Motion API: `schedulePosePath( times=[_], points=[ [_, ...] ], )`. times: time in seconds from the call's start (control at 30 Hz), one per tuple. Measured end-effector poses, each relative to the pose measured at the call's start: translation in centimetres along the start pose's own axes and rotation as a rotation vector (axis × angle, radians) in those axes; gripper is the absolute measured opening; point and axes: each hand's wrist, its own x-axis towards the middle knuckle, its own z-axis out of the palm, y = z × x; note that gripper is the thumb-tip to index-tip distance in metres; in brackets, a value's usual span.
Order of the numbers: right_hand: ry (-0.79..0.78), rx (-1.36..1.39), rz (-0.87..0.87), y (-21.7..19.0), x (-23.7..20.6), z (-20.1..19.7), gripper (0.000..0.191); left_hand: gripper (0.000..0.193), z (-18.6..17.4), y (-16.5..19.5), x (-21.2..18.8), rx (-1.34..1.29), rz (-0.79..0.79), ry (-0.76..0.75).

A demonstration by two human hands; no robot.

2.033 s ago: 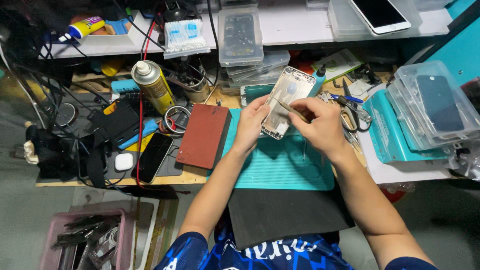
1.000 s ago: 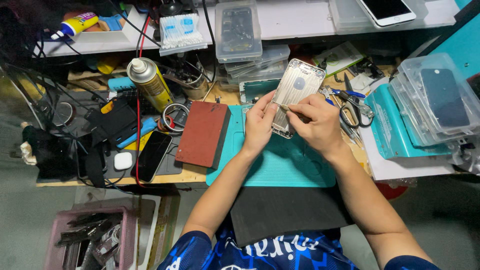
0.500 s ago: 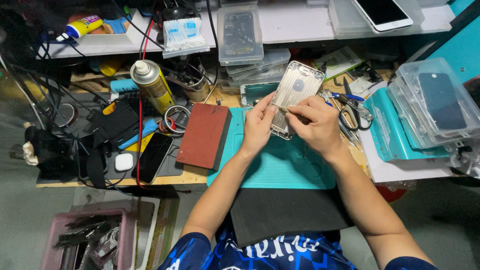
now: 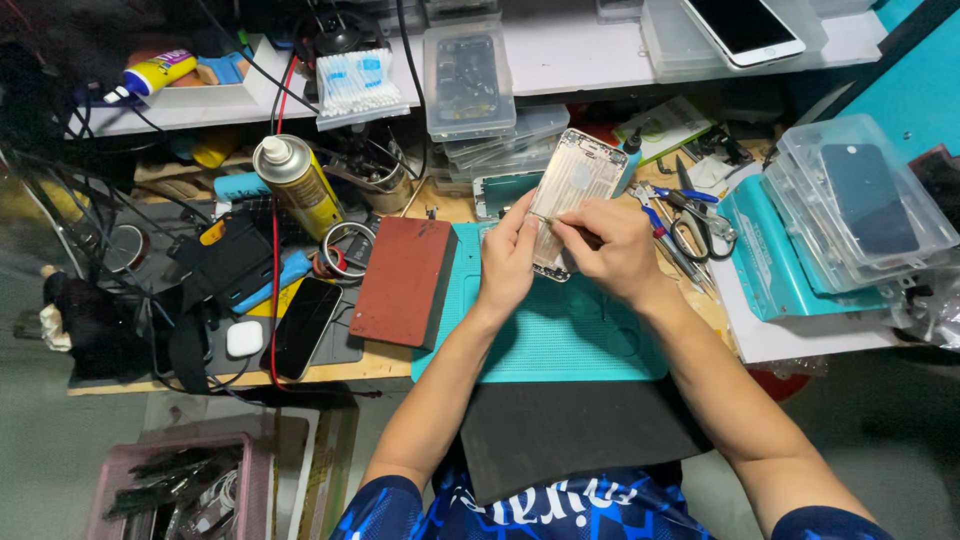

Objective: The person holds a disassembled phone frame on a repair mat and uses a small pry tool to detach and lift internal components from the chassis. They reposition the phone repeatedly, set removed parts on the mat, and continue prying at different edges of the device.

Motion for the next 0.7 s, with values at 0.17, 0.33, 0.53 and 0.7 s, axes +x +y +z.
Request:
schedulePosePath(
  times=[0.17, 0.33, 0.53, 0.7],
  points=[
    [-0.011, 0.020, -0.046, 0.0, 0.4, 0.4, 0.012, 0.040, -0.1, 0.2, 0.0, -0.027, -0.010, 0.034],
    [-0.004, -0.047, -0.062, -0.2, 1.1, 0.7, 0.013, 0.040, -0.4, 0.5, 0.2, -0.038, 0.016, 0.031],
    [-0.024, -0.004, -0.062, -0.1, 1.2, 1.1, 0.009, 0.040, -0.8, 0.9, 0.2, 0.057, 0.029, 0.032],
    [-0.021, 0.002, -0.080, -0.3, 1.3, 0.9, 0.011, 0.039, -0.8, 0.7, 0.1, 0.101, 0.017, 0.044]
  ],
)
